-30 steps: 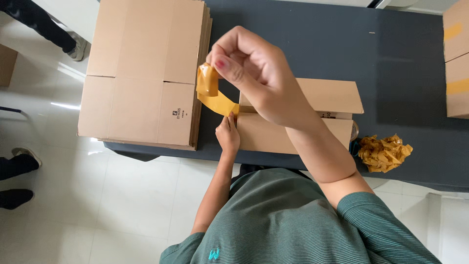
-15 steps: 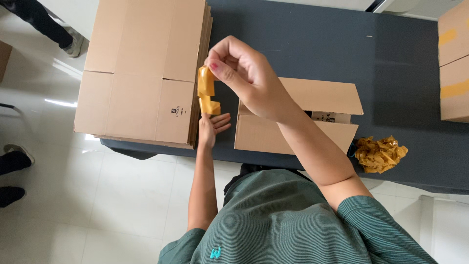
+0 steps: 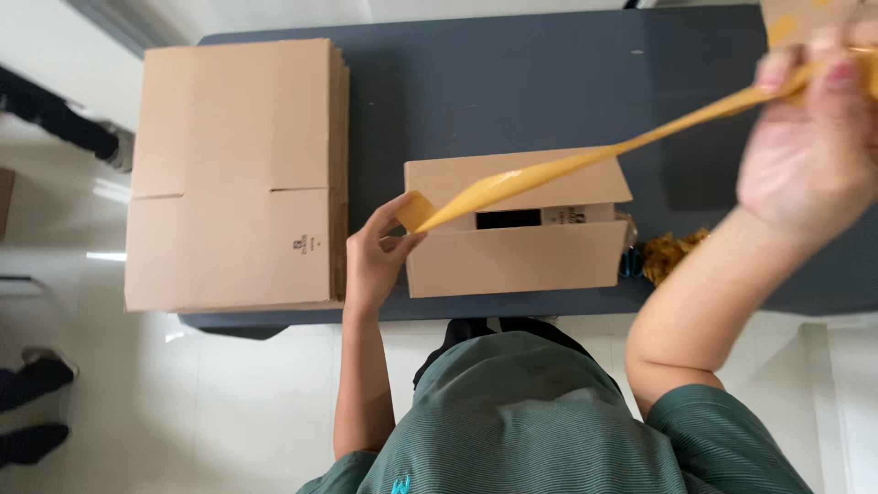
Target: The person uses their hands to peel away packing tape from several cardboard boxes on a table, gathering the used tape into a ball and setting the opened boxes aside.
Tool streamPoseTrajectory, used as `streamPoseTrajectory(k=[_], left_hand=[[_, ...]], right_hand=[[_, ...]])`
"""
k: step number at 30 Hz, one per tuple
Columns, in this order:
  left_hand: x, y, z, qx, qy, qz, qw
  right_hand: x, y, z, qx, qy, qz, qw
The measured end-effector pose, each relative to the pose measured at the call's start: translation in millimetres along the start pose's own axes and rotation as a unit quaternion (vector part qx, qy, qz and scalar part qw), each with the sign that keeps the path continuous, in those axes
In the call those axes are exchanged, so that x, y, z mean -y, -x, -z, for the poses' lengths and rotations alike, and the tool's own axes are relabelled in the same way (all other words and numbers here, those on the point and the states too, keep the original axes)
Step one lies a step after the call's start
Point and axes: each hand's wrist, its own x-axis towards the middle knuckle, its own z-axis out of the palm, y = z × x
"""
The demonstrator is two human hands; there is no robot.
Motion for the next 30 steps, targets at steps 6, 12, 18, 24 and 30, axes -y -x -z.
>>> streamPoseTrajectory(k=[6, 12, 18, 24, 30], left_hand=[[-8.3, -5.4, -77.6, 0.112, 0.064, -0.121, 0.984], [-40.0, 5.0, -193.6, 0.298, 0.041, -0.136, 0.944], [-31.8, 14.1, -310.3, 0.385, 0.055, -0.123, 0.913], [14.2, 9.9, -381.9, 0.359, 0.030, 0.037, 0.932], [75.1, 14.2, -413.6, 0.334, -0.060, 0.169, 0.925]], right_hand=[[18.2, 65.9, 154.9, -0.133, 0.153, 0.006, 0.979], [59.4, 107.4, 181.9, -0.244, 0.163, -0.063, 0.954], [10.4, 165.2, 253.8, -0.307, 0.106, -0.158, 0.932], [-53.8, 221.6, 308.4, -0.405, 0.149, -0.311, 0.847], [-115.9, 274.2, 313.6, -0.422, 0.044, -0.435, 0.794]])
